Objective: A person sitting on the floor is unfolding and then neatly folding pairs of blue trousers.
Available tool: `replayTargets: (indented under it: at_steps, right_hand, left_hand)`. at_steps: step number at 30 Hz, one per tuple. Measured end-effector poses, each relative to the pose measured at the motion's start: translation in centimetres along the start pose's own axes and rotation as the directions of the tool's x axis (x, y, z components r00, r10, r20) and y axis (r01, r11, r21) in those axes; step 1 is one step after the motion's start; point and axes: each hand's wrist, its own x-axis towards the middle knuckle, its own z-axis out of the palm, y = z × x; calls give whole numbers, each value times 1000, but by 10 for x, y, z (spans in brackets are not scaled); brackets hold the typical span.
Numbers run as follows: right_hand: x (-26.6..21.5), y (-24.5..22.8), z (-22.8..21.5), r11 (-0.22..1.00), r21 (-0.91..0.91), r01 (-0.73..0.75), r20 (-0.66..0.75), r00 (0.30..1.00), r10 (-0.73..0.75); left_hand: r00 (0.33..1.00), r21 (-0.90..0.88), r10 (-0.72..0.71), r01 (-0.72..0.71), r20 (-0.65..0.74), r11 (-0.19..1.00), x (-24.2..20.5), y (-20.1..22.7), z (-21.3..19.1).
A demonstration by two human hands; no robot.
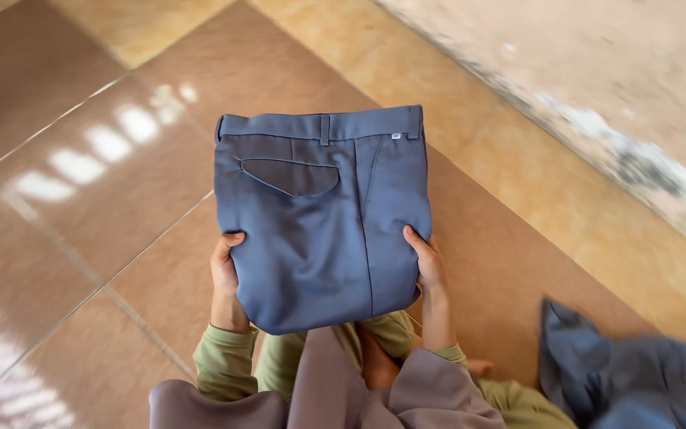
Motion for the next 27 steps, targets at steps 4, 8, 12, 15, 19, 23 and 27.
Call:
replayTargets:
  at_steps: [4,8,12,15,19,23,27]
  right_hand:
    - [9,12,85,996,-72,-43,211,976,58]
    - [-11,5,184,961,-272,-38,312,942,126]
    - [30,83,245,752,-659,8,264,939,222]
    - [61,159,257,681,-637,362,542,839,60]
    - [89,252,230,552,-784,284,512,799,316]
    - [115,300,212,107,-893,437,416,710,568]
    - [143,331,197,-45,-909,414,311,746,590]
  left_hand:
    - [988,-121,122,-133,-94,984,-27,42,-55]
    - [924,-123,251,-296,-289,947,-34,67,-132]
    - [867,56,362,-366,-342,929,-2,66,-258]
    - [797,385,416,-251,-439,888,21,66,-317]
    - [791,451,292,-23,-537,892,37,27,-360]
    - [672,529,307,150,-674,835,82,-37,-474]
    - [558,730,506,307,-658,611,105,-67,-515]
